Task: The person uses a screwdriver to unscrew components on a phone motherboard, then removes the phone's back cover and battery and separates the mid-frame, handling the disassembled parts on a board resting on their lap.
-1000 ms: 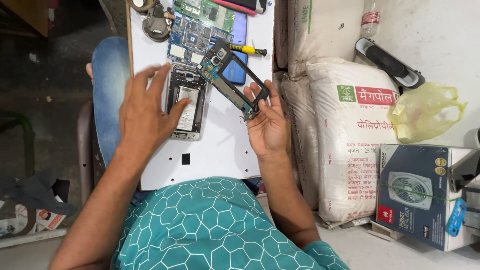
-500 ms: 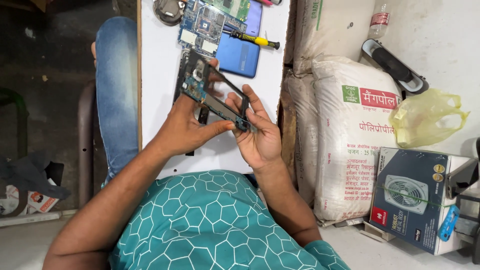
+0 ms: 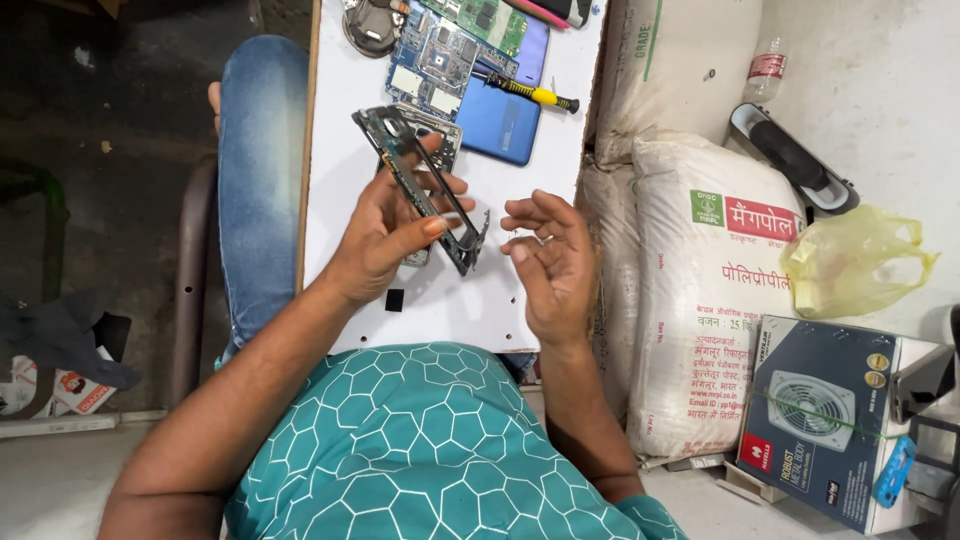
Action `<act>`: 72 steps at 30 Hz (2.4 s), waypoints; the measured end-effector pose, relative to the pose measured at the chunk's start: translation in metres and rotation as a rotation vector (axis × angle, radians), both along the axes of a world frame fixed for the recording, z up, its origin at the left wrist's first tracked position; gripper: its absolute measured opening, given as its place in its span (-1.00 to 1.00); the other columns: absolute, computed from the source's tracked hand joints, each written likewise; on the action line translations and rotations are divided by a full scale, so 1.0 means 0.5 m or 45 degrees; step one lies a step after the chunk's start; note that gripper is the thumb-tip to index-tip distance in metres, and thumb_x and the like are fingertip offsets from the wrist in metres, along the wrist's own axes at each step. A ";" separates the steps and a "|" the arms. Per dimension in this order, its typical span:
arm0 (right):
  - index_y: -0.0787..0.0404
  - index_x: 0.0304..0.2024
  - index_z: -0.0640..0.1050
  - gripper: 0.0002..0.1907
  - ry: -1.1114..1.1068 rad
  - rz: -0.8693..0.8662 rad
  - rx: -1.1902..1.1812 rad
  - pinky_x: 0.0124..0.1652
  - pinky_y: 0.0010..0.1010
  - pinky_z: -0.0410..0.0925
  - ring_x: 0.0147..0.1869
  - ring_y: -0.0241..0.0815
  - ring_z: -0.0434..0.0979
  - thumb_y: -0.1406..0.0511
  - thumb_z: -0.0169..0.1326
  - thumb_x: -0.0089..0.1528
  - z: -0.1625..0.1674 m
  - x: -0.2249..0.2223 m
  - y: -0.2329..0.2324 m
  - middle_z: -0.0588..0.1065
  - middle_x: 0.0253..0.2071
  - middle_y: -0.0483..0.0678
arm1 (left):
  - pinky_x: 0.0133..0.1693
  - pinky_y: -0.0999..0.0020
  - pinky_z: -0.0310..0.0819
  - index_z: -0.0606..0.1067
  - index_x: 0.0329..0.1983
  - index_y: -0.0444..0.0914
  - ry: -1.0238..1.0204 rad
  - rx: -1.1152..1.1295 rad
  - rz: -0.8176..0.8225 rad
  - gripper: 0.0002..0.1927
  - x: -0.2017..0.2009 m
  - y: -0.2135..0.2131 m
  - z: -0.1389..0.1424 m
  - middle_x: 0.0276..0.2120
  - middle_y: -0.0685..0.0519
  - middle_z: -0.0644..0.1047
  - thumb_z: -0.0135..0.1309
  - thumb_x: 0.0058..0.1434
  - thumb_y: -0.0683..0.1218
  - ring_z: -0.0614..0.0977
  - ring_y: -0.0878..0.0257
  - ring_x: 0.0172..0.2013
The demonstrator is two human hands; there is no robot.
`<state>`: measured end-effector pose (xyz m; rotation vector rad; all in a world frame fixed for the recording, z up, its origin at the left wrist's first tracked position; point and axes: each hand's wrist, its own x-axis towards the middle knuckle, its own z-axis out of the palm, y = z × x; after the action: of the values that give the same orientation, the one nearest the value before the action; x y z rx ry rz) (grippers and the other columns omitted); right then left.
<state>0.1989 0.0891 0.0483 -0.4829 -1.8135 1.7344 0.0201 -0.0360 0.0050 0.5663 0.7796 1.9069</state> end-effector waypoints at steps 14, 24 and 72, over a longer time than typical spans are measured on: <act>0.21 0.20 0.49 -0.38 -0.151 0.315 0.857 0.22 -0.22 0.34 0.09 -0.18 0.60 0.23 0.41 0.14 0.110 -0.051 -0.070 0.64 -0.10 -0.11 | 0.31 0.02 0.44 -0.07 0.63 -0.29 -0.079 0.239 -0.379 0.22 -0.016 -0.019 -0.001 0.26 -0.26 0.41 0.29 0.06 0.23 0.52 -0.04 0.25; 0.19 -0.13 0.59 -0.70 0.090 0.247 0.681 -0.04 -0.39 0.51 -0.09 -0.21 0.66 0.37 0.42 0.14 0.070 -0.037 -0.060 0.63 -0.22 -0.09 | 0.24 -0.02 0.53 -0.07 0.62 -0.26 -0.058 0.188 -0.362 0.24 -0.010 -0.012 -0.013 0.17 -0.28 0.47 0.33 -0.04 0.13 0.59 -0.07 0.16; 0.18 0.06 0.60 -0.49 -0.384 0.279 0.294 -0.23 -0.49 0.43 -0.08 -0.32 0.59 0.33 0.39 0.04 0.020 -0.069 0.010 0.63 -0.15 -0.11 | 0.08 0.13 0.55 0.03 0.53 -0.16 0.029 -0.056 -0.077 -0.02 -0.004 0.016 -0.062 0.09 -0.08 0.45 0.23 0.09 0.04 0.61 0.06 0.02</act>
<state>0.1645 0.0943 0.0582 -0.4843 -2.3256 1.6287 0.0183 -0.0279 -0.0259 0.5791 0.8086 1.8264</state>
